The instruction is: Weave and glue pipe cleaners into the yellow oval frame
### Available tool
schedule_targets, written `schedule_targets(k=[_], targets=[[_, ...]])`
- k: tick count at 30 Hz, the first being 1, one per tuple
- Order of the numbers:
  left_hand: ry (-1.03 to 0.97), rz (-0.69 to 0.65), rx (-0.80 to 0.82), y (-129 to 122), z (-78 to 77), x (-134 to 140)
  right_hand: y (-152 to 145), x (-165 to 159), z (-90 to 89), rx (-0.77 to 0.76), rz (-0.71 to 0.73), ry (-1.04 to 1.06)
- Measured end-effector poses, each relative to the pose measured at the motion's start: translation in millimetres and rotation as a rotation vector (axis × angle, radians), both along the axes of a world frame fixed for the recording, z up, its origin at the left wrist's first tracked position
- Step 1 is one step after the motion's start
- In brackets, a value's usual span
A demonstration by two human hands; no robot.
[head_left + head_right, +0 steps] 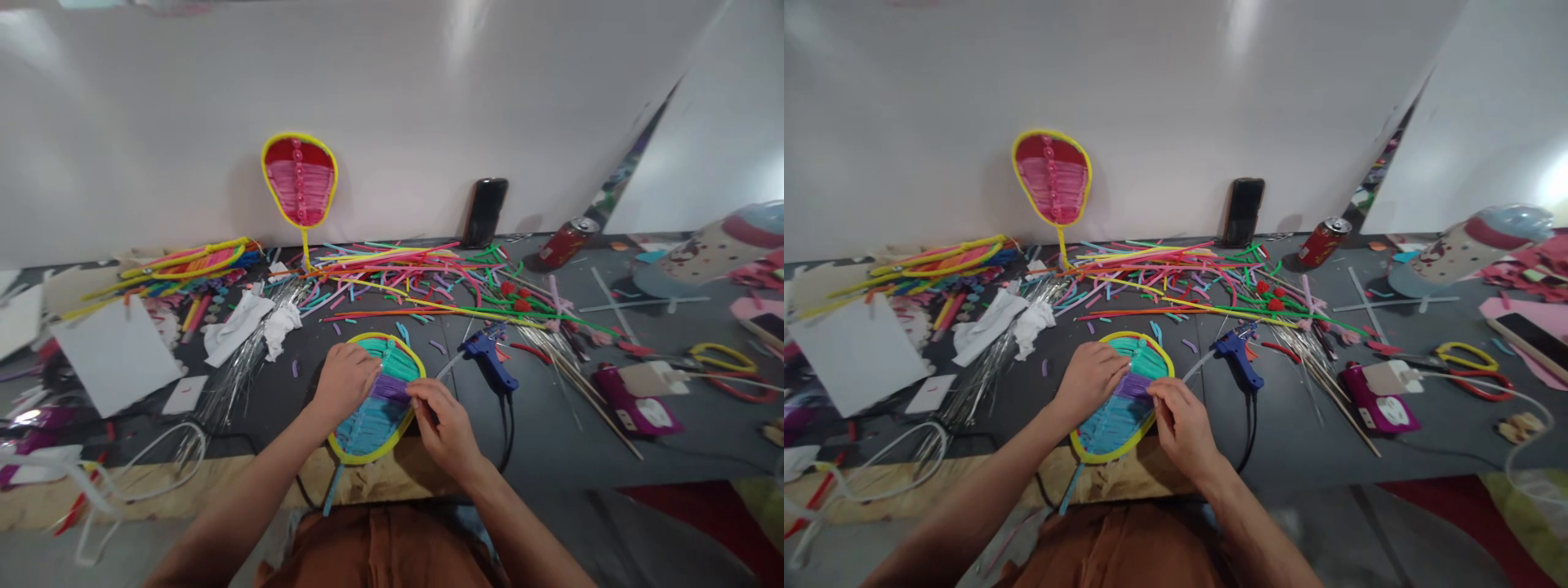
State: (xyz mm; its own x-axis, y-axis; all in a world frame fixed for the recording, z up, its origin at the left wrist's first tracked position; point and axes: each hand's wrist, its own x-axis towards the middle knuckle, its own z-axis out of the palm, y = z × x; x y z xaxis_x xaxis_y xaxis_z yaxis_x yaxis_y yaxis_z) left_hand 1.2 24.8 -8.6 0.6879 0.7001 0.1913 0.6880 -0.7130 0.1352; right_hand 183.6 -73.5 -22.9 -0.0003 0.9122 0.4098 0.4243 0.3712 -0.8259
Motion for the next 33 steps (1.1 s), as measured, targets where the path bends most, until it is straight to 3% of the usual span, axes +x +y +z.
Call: schedule_targets(k=[11,23,25,30,33], targets=[[-0.062,0.081,0.014,-4,0.3,1,-4,-1,3.6,0.014,0.006,-0.019],[-0.196,0.073,-0.082,-2,-4.7,1,-19,9,9.1,-0.008,0.014,-0.091],[-0.242,0.093,-0.096,-2,-5.1,0,-20,24,10.7,0.008,-0.05,-0.155],[-0.396,0.212,-0.081,-1,1.3,-3,-11,81,12.7,0.049,-0.399,-0.427],[-0.499,0.247,-0.079,-1,8.6,-5,0,105,7.9,-0.027,-0.46,-0.63]])
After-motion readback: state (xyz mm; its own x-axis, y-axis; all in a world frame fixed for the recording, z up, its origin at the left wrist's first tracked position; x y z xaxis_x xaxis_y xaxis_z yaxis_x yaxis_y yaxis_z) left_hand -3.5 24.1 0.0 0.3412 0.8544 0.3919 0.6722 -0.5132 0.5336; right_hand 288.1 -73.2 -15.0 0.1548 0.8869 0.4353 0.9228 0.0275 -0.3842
